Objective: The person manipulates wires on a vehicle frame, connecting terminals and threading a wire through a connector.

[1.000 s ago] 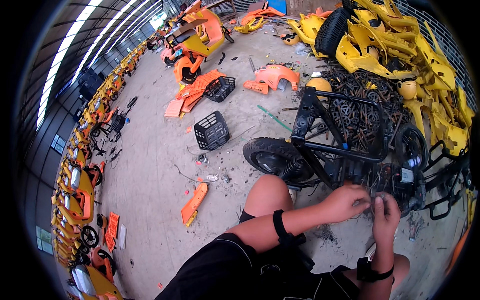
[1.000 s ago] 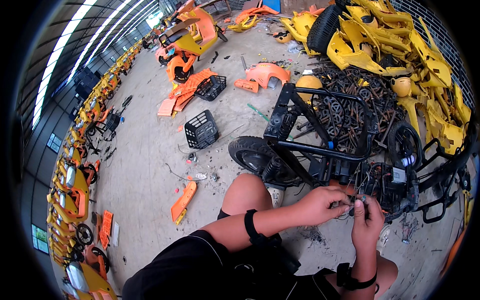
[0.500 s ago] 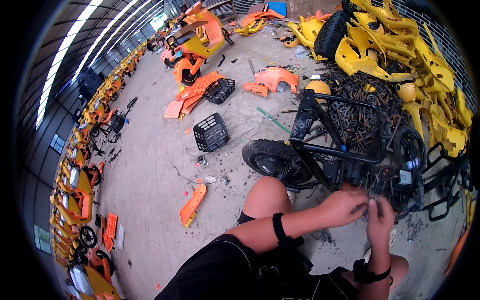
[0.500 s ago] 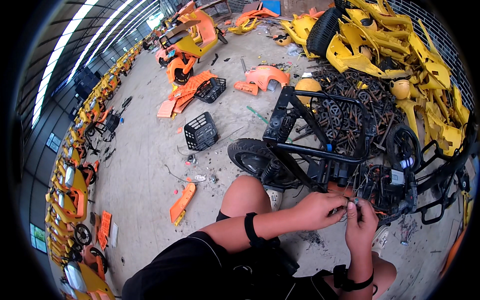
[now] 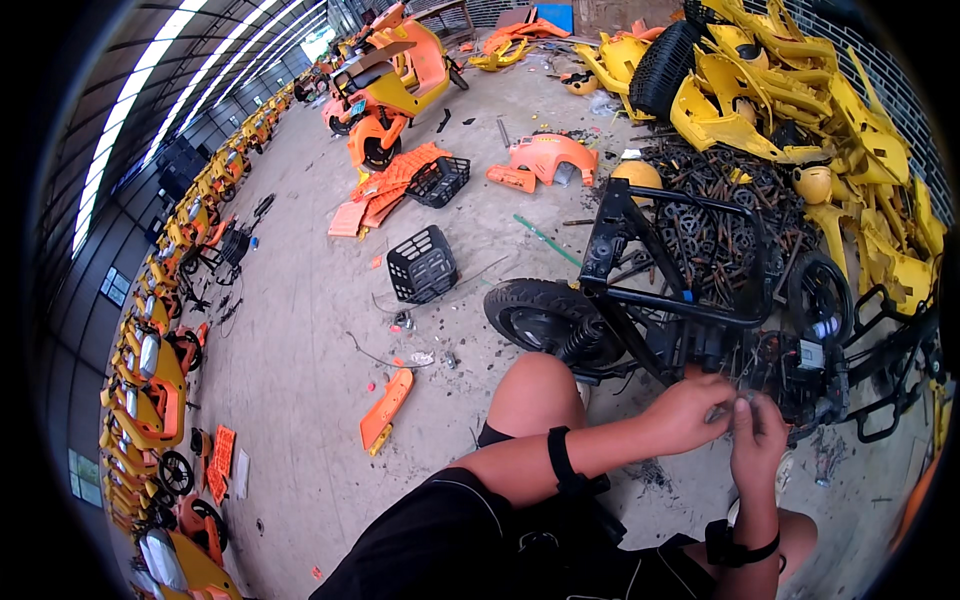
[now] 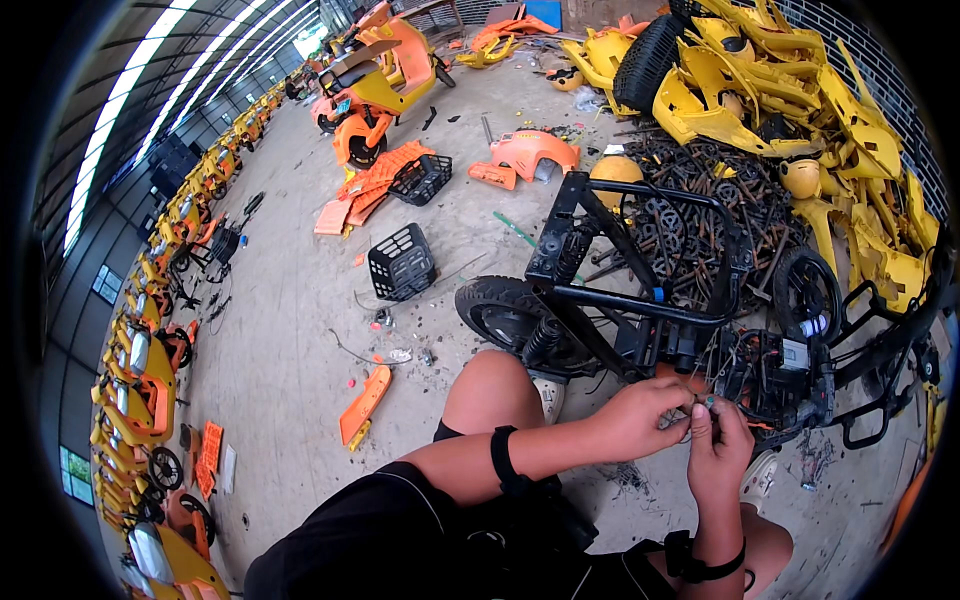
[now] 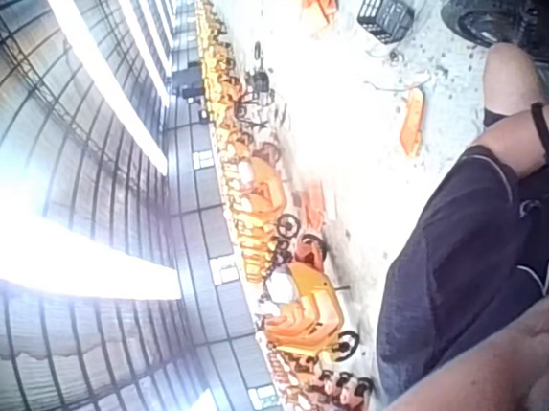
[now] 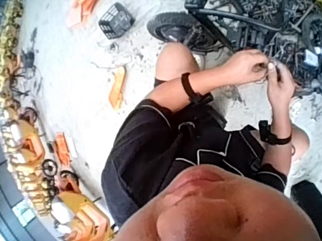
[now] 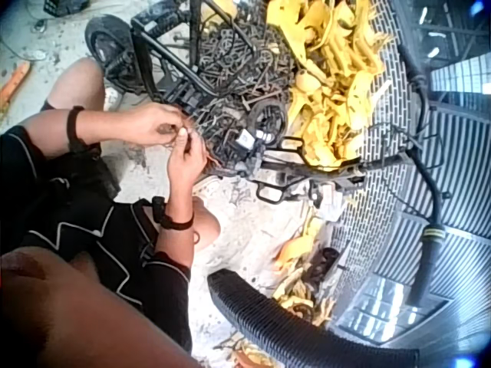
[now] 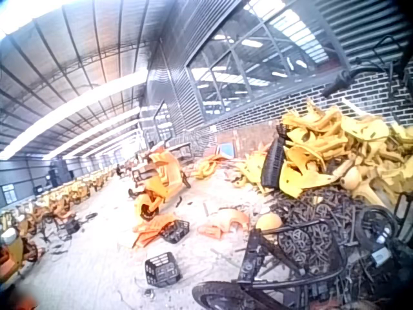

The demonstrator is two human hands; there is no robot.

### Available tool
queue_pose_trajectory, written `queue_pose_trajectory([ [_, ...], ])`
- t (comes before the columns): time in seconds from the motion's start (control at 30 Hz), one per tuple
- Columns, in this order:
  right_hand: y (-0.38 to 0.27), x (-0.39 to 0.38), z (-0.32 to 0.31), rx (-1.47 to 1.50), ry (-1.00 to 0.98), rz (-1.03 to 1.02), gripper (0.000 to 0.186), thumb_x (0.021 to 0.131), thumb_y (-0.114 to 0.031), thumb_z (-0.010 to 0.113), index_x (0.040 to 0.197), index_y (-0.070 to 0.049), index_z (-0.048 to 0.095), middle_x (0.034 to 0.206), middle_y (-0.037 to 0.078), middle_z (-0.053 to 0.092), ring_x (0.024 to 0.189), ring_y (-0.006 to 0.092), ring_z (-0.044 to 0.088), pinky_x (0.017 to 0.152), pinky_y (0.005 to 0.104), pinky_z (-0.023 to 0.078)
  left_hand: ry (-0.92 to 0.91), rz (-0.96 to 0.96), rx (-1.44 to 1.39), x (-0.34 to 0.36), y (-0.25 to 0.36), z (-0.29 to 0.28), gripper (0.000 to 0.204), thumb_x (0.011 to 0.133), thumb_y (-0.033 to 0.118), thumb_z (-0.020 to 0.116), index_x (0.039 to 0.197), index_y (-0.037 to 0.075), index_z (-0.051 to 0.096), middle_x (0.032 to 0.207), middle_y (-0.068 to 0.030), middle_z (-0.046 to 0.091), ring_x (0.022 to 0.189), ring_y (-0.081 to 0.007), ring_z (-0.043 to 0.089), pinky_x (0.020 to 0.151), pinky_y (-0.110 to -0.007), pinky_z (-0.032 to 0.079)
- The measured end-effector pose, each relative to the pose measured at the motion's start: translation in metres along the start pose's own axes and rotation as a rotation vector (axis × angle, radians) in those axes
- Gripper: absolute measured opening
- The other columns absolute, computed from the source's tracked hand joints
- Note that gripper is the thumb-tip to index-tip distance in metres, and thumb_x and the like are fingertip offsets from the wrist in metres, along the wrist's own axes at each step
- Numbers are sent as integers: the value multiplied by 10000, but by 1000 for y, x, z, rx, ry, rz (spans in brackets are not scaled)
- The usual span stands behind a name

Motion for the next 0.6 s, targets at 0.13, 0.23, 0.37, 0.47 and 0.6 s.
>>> queue_pose_trajectory([
  [0.13, -1, 1, 1, -21, -22, -19, 152, 950, -121, 635, 986, 26, 648, 887, 112, 652, 781, 181, 610, 700, 297, 484, -33, -5, 48, 1, -7, 3, 177, 809, 108, 689, 918, 19, 582, 961, -169, 630, 874, -380, 622, 712, -438, 501],
  [0.23, -1, 1, 1, -19, -8, -27, 152, 949, -119, 637, 985, 28, 653, 888, 116, 651, 777, 182, 613, 698, 292, 483, -34, -58, 24, 1, -8, 3, 176, 800, 116, 688, 873, 15, 564, 914, -166, 625, 843, -380, 620, 691, -440, 492],
  [0.37, -3, 2, 2, -9, -18, -10, 154, 945, -119, 643, 985, 29, 652, 872, 109, 645, 750, 169, 603, 676, 282, 477, -30, -94, 10, 2, -10, 2, 196, 778, 144, 691, 822, 13, 553, 814, -161, 614, 776, -383, 616, 653, -449, 480],
  [0.47, -1, 2, 3, -11, -20, -9, 155, 941, -119, 648, 985, 30, 650, 856, 100, 638, 723, 156, 588, 653, 276, 468, -32, -93, 18, 1, -13, 2, 210, 772, 165, 697, 813, 19, 552, 791, -158, 617, 751, -382, 619, 636, -455, 479],
  [0.6, -3, 3, 4, -32, -13, -40, 159, 937, -119, 653, 982, 34, 648, 840, 96, 630, 703, 147, 572, 630, 275, 457, -63, -101, 63, 2, -9, -1, 207, 807, 175, 701, 829, 17, 568, 803, -170, 641, 767, -380, 630, 652, -453, 485],
])
Point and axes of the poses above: each hand's wrist, its own x-axis towards the middle knuckle, its own z-axis out of the palm, y = z × x, the point moved 8 cm from there along x, towards the middle knuckle
